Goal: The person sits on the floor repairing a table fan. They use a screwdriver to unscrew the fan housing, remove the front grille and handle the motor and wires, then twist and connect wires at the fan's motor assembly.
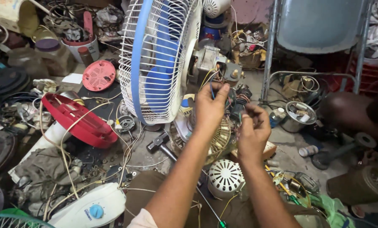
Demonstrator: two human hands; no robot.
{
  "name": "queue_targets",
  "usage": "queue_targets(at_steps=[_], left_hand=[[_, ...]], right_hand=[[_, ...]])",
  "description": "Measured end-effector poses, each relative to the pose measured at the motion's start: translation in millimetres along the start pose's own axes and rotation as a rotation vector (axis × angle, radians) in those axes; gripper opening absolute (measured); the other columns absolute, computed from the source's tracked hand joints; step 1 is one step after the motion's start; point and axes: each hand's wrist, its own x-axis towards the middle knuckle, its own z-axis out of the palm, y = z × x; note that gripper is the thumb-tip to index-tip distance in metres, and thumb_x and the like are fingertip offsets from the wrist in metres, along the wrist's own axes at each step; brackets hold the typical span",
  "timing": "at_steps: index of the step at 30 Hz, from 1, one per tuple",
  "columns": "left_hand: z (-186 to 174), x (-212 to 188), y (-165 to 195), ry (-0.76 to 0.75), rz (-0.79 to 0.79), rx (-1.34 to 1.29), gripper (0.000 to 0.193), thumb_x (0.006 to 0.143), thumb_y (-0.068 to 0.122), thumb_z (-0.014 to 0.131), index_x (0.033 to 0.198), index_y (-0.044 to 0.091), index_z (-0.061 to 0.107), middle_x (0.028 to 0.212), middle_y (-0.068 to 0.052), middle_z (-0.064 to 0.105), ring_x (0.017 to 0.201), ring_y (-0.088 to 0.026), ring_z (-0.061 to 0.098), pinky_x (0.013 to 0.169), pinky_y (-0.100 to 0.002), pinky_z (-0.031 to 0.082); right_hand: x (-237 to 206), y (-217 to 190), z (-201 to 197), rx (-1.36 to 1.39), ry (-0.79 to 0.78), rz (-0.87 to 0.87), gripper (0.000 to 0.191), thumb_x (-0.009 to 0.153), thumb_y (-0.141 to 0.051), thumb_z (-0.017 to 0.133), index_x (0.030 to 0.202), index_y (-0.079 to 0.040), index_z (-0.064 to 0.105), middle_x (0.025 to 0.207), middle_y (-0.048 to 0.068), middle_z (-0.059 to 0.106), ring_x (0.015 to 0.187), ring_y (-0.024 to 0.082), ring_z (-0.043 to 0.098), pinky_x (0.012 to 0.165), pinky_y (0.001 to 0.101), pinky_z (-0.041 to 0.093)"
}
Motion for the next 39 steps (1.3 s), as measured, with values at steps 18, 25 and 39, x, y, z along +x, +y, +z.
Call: queue_targets(at_steps=[18, 25, 39], left_hand=[[-1, 2, 14, -0.098, -0.116, 0.078, 0.022, 0.090, 0.027, 0.073, 0.100, 0.008, 0.071, 0.085, 0.002, 0.072, 0.071, -0.009, 0.062, 0.059, -0.028, 0.050], [19, 3, 19, 0.025, 0.062, 0.226, 0.020, 0.094, 0.022, 0.074, 0.093, 0.003, 0.070, 0.074, -0.006, 0.073, 0.067, -0.015, 0.066, 0.062, -0.033, 0.054], [46, 9, 28, 0.194, -0.066, 0.024, 0.018, 0.101, 0.016, 0.059, 0.090, 0.003, 0.054, 0.061, -0.003, 0.058, 0.047, -0.014, 0.062, 0.040, -0.030, 0.047]], right_hand=[[40, -21, 0, -0.028, -0.160, 0.298, 0.010, 0.097, -0.017, 0.067, 0.104, -0.008, 0.067, 0.074, 0.000, 0.062, 0.045, 0.004, 0.046, 0.038, 0.0208, 0.034], [33, -7, 5, -0.064, -0.227, 0.313, 0.032, 0.110, -0.032, 0.058, 0.095, -0.004, 0.061, 0.072, -0.001, 0.056, 0.047, 0.006, 0.044, 0.040, 0.0223, 0.034], [-17, 12, -4, 0.343, -0.276, 0.149, 0.024, 0.108, -0.018, 0.051, 0.109, 0.000, 0.066, 0.089, 0.002, 0.063, 0.076, 0.009, 0.057, 0.067, 0.0239, 0.045]])
